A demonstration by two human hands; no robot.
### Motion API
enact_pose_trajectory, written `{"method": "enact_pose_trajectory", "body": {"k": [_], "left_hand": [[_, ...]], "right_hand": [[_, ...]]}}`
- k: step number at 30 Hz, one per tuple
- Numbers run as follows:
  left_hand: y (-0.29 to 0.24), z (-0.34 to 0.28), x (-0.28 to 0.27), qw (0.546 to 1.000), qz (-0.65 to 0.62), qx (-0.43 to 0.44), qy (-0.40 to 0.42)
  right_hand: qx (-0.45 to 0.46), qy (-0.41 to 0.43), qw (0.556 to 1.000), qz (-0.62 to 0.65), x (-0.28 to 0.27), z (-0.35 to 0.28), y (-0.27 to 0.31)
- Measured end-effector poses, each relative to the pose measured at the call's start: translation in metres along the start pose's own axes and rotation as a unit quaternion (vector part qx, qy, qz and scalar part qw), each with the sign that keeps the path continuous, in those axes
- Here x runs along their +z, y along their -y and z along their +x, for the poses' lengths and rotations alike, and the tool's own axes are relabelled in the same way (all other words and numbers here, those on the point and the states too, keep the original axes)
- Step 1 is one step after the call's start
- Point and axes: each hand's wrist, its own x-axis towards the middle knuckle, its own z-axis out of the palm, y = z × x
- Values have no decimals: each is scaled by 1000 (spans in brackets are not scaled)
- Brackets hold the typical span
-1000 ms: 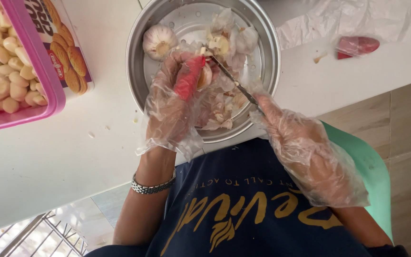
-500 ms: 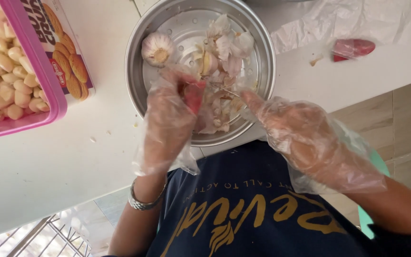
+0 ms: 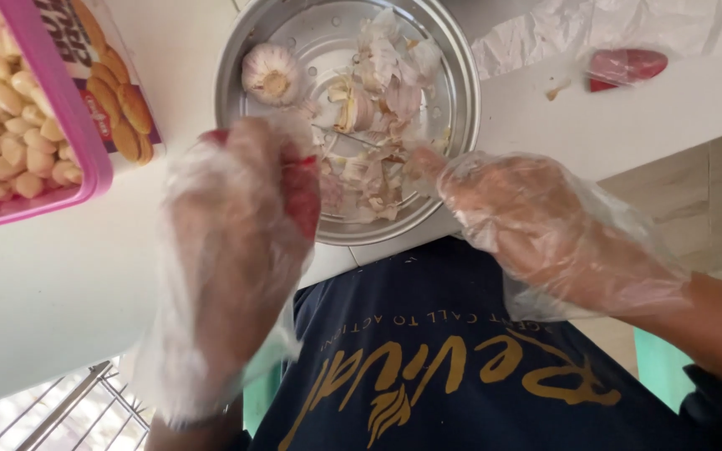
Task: A person wearing plastic gloves uses a knife to trim and peel garlic cloves, placing the peeled cloves into a container.
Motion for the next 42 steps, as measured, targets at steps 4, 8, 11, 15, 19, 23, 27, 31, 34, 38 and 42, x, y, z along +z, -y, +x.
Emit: {"method": "enact_pose_trajectory", "body": {"k": [4,8,11,15,19,23,27,31,34,38,42], "left_hand": [[38,12,55,930,351,103,-46],[39,24,79,955,235,99,-150],[12,44,75,930,330,90,-133],[14,65,92,901,428,58,-26],[45,113,120,965,213,-103,112],[17,58,64,970,-213,109,29],[36,43,80,852,-518,55,58],[37,36,88,768,-636,51,51],[36,43,98,714,-698,-46,22],[13,37,67,628,-761,-161,-4],[12,37,67,542,-820,-187,1]], "right_hand": [[151,130,961,190,-12,-9,-15],[-68,-69,967,-235,12,-48,-85],[10,-153,954,258,27,-51,-85],[-6,-148,960,238,32,-47,-70],[125,-108,918,361,34,-42,-51],[274,-103,822,489,45,-41,-48],[80,-136,946,283,46,-42,-40],[49,-127,959,250,50,-49,-36],[31,-158,974,158,50,-55,-27],[47,-201,976,68,58,-65,-28],[-9,-192,981,2,57,-64,-28]]}}
